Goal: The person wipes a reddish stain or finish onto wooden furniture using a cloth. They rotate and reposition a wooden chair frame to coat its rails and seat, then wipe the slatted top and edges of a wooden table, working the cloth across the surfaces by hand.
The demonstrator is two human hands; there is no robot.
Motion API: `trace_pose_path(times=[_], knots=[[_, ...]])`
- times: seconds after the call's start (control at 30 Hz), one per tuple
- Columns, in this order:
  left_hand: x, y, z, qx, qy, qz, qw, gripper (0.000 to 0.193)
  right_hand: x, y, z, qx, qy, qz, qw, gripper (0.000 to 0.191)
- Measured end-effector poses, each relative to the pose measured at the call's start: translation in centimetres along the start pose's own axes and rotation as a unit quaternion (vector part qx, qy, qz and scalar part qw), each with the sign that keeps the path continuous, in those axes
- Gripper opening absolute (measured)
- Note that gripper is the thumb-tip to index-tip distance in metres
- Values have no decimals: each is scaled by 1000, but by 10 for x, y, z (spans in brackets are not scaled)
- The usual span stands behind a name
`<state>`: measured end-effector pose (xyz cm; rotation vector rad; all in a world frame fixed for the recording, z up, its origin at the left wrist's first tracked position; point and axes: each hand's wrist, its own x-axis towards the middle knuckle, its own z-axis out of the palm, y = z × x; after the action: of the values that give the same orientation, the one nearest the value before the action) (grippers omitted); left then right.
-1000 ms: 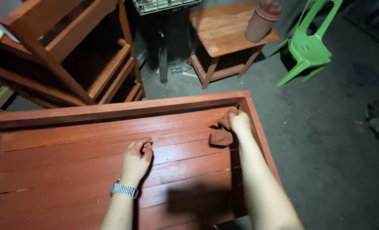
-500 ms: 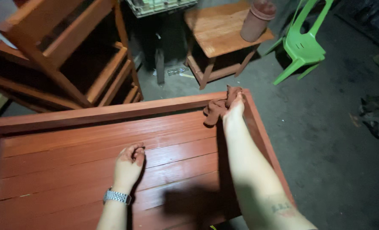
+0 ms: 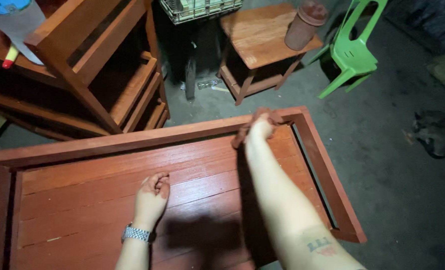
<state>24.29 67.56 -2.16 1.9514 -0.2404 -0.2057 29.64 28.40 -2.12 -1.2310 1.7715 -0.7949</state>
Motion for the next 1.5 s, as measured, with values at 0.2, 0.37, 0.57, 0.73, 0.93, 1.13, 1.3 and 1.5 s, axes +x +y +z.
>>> trace_pose_path(times=[0.2,0.37,0.57,0.73,0.93,1.13,1.3,1.5], knots=[[7,-12,-19,-1,4,23,1000,26,-86,33,35,-66,17,23,997,88],[1,-29,-41,-21,13,-3,1000,29,-190,51,44,24,-57,62,996,107],[-6,-62,-60,-8,60,62,996,27,-313,36,37,38,-168,139,975,100],[-26,-76,-79,-51,97,37,993,29,-397,39,48,157,-272,222,923,79],[-52,-61,-112,113,144,60,981,15,-447,59,82,179,-395,265,861,66],[-62,-49,-130,96,163,95,977,14,-469,71,96,271,-514,289,761,46],[-59,-48,-127,46,161,40,985,17,-443,82,104,286,-534,352,714,33],[-57,-41,-127,88,113,-15,990,18,-441,90,116,454,-734,296,409,33]])
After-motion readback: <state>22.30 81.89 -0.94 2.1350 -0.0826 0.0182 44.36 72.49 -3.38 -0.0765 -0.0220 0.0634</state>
